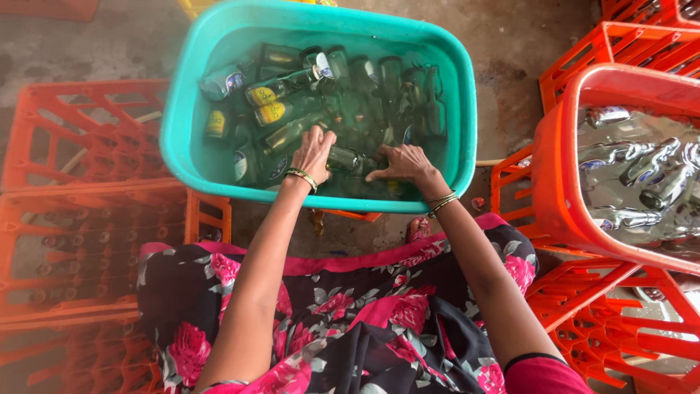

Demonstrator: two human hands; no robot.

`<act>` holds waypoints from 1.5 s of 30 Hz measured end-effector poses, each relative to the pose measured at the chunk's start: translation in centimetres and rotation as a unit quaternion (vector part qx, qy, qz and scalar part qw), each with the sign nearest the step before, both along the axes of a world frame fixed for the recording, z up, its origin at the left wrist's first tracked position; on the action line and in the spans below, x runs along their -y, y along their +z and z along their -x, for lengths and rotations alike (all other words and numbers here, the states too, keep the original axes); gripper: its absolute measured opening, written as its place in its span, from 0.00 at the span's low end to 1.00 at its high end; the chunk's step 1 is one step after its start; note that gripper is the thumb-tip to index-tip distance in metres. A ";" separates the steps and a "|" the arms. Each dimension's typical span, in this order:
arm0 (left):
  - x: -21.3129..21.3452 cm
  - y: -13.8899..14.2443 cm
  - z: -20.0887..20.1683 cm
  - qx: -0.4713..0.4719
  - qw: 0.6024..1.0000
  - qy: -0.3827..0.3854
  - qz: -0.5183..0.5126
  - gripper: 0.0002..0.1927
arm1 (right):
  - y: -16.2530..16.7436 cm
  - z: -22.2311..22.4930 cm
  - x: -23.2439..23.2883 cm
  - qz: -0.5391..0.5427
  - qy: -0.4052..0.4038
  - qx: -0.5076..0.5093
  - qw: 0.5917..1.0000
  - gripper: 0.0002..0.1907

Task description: The person washes glass bottles by hand in a teal tub filled with water. They pick up bottles, rinse them, and place them into an orange tub. The person also places some bottles into an orange crate on the floor.

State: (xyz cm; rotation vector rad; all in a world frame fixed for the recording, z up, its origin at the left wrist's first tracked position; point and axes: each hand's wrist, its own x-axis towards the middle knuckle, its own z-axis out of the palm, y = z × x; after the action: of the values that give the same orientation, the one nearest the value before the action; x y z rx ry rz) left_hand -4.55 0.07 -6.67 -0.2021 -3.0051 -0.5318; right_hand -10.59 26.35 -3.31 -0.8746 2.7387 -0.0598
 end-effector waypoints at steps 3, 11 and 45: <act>-0.4 0.6 -0.4 0.031 0.999 0.013 -0.024 0.45 | -0.3 0.0 -0.1 -0.005 -0.012 0.040 0.999 0.42; -0.4 1.7 -1.1 0.065 0.997 0.021 -0.031 0.41 | -1.6 0.1 -0.7 0.102 0.049 -0.023 0.993 0.37; 0.0 0.0 0.4 0.151 0.985 0.045 -0.071 0.44 | -2.1 0.4 -2.2 -0.060 -0.076 -0.037 0.995 0.40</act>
State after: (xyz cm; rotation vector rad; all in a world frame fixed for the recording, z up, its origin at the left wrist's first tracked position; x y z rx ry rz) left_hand -4.99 0.03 -6.70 0.0262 -3.2247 -0.8337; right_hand -10.97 28.50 -5.41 -0.6490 2.8382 0.1100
